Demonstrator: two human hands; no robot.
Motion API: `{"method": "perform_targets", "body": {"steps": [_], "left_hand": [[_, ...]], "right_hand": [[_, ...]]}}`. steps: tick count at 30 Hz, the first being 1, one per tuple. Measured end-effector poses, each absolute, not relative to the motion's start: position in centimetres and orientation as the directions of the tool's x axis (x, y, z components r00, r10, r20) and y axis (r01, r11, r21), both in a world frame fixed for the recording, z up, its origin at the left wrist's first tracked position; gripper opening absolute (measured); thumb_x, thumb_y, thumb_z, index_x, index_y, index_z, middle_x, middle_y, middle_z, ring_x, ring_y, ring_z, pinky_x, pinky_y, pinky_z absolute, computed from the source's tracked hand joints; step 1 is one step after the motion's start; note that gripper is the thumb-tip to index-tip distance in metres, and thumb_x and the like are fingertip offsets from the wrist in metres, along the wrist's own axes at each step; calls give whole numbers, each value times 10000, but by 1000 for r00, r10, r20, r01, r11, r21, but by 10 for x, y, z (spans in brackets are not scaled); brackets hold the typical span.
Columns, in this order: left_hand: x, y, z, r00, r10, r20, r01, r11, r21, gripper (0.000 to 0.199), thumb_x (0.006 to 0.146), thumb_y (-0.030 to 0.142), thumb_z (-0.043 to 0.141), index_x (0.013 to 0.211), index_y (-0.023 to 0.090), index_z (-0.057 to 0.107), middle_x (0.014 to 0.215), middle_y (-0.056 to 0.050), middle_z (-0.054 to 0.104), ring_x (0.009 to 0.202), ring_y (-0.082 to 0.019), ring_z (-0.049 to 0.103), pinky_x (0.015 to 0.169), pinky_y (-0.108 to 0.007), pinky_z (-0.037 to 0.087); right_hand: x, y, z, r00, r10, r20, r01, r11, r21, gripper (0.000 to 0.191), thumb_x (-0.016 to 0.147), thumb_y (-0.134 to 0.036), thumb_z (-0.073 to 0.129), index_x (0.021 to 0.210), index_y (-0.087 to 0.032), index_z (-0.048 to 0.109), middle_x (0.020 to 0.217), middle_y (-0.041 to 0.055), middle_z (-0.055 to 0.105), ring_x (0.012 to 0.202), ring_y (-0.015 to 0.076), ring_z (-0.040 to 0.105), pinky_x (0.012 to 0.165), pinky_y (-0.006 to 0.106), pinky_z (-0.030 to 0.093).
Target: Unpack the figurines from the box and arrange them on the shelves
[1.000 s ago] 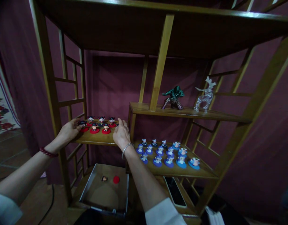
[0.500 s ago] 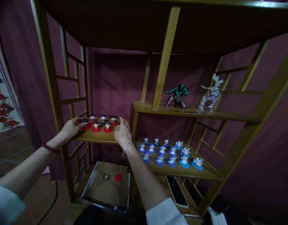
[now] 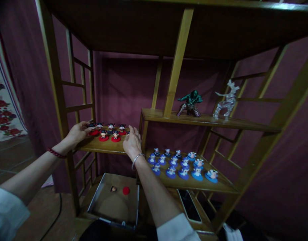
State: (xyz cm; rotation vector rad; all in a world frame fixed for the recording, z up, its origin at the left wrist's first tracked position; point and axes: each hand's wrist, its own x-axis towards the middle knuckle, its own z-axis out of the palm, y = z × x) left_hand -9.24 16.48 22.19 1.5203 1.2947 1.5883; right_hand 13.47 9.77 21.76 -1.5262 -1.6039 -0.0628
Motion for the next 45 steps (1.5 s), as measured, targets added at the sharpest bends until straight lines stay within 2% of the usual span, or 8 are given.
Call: {"method": "perform_targets", "body": {"steps": [4, 8, 13, 19, 24, 31, 38, 45], "left_hand": [[-86, 162, 238, -132, 893, 431, 247, -391, 887, 166, 680, 167, 604, 836, 144, 555, 658, -5, 609, 511, -105, 533, 480, -214, 407], [-76, 157, 254, -129, 882, 453, 168, -431, 887, 119, 674, 125, 623, 760, 147, 544, 645, -11, 598, 546, -113, 547, 500, -220, 416], [-57, 158, 270, -98, 863, 496, 182, -474, 861, 100, 723, 135, 617, 774, 172, 539, 638, 15, 588, 566, -93, 523, 538, -226, 399], [-26, 160, 284, 38, 817, 575, 180, -572, 800, 121, 736, 124, 618, 818, 162, 538, 711, 26, 605, 630, -76, 540, 613, -228, 414], [-4, 170, 285, 122, 773, 622, 197, -634, 748, 87, 716, 114, 623, 758, 139, 551, 658, 0, 586, 570, -99, 562, 568, -237, 414], [14, 179, 281, 187, 778, 600, 172, -627, 760, 108, 694, 123, 646, 746, 142, 553, 634, 13, 574, 583, -94, 565, 598, -232, 428], [22, 174, 282, 226, 789, 572, 155, -609, 778, 136, 699, 85, 634, 733, 149, 519, 562, 44, 517, 544, -72, 510, 625, -246, 430], [24, 171, 283, 267, 776, 572, 138, -618, 774, 127, 703, 36, 590, 752, 132, 523, 548, 47, 494, 525, -78, 516, 655, -277, 440]], "right_hand": [[134, 97, 217, 186, 755, 629, 797, 259, -545, 489, 774, -113, 387, 1259, -163, 421, 1320, 96, 428, 1238, 200, 366, 1045, 356, 291], [134, 95, 217, 201, 725, 659, 788, 281, -548, 490, 769, -134, 415, 1257, -174, 411, 1330, 87, 412, 1249, 200, 347, 1059, 379, 272], [138, 100, 214, 148, 681, 717, 802, 342, -490, 502, 768, -128, 423, 1265, -186, 385, 1335, 86, 400, 1265, 198, 317, 1065, 402, 256], [141, 104, 210, 106, 628, 771, 823, 380, -422, 472, 790, -138, 403, 1258, -187, 367, 1307, 93, 427, 1243, 187, 345, 1052, 414, 278], [143, 107, 216, 66, 558, 827, 826, 434, -359, 440, 825, -174, 382, 1262, -209, 347, 1314, 86, 415, 1249, 186, 334, 1048, 437, 275], [149, 124, 241, -2, 483, 876, 833, 485, -266, 419, 859, -226, 349, 1278, -229, 332, 1337, 75, 388, 1271, 211, 301, 1072, 460, 208], [147, 143, 267, 1, 570, 821, 848, 435, -303, 443, 817, -171, 385, 1261, -160, 378, 1270, 114, 460, 1218, 241, 386, 1054, 459, 242], [141, 144, 277, -35, 670, 741, 860, 399, -320, 359, 801, -176, 426, 1153, -169, 499, 1098, 60, 580, 1106, 240, 497, 980, 448, 349]]}}
